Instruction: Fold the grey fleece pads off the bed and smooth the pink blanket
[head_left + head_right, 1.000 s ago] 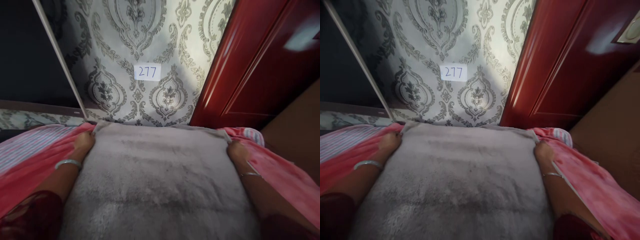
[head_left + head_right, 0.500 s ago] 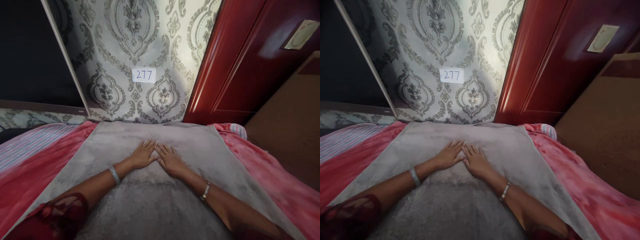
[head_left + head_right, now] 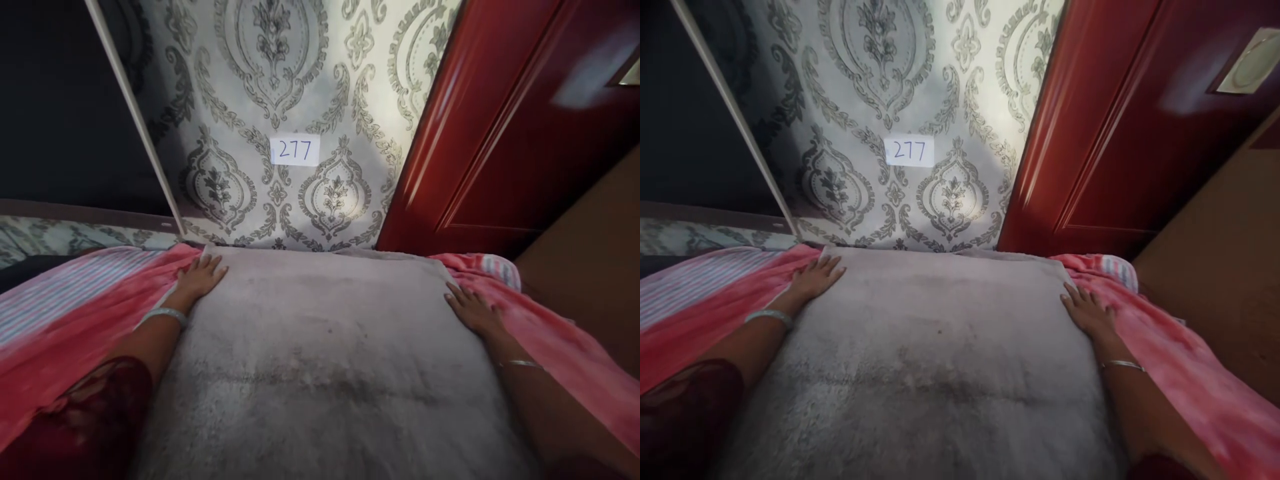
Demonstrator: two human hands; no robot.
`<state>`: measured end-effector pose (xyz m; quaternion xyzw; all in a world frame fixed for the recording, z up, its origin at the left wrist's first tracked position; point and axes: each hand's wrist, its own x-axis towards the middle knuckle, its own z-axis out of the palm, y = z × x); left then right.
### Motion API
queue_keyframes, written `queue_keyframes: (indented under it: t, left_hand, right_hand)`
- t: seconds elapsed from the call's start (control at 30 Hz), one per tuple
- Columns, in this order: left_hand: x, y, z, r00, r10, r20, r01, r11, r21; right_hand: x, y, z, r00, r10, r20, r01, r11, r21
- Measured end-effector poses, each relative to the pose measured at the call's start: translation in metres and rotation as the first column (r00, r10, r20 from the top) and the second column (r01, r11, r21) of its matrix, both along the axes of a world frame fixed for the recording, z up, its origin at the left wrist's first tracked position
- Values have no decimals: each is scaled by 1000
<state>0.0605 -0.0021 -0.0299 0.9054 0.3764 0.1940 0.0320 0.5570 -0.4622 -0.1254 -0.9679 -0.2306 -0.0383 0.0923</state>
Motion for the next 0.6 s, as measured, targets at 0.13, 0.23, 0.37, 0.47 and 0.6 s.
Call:
queue_keyframes:
  t: [0.13, 0.23, 0.37, 0.47, 0.6]
  left_hand:
    - [2, -12, 12, 998, 0, -55, -1, 1000, -22]
    - [-1, -43, 10, 990, -18, -143, 7, 997, -75]
    - [-30, -137, -18, 870, -369, -328, 324, 928, -185]
    - [-70, -211, -42, 730, -592, -342, 548, 806, -223]
    - [-127, -237, -53, 842, -431, -324, 399, 902, -162]
  right_hand:
    - [-25, 17, 28, 997, -56, -59, 55, 998, -14]
    - [-87, 35, 48, 999, 15, -29, -16, 1000, -18]
    - [-234, 44, 43, 872, 488, 15, -488, 873, -23]
    - [-333, 34, 27, 683, 729, -35, -730, 680, -71]
    - [-350, -9, 15, 779, 626, -37, -624, 766, -152]
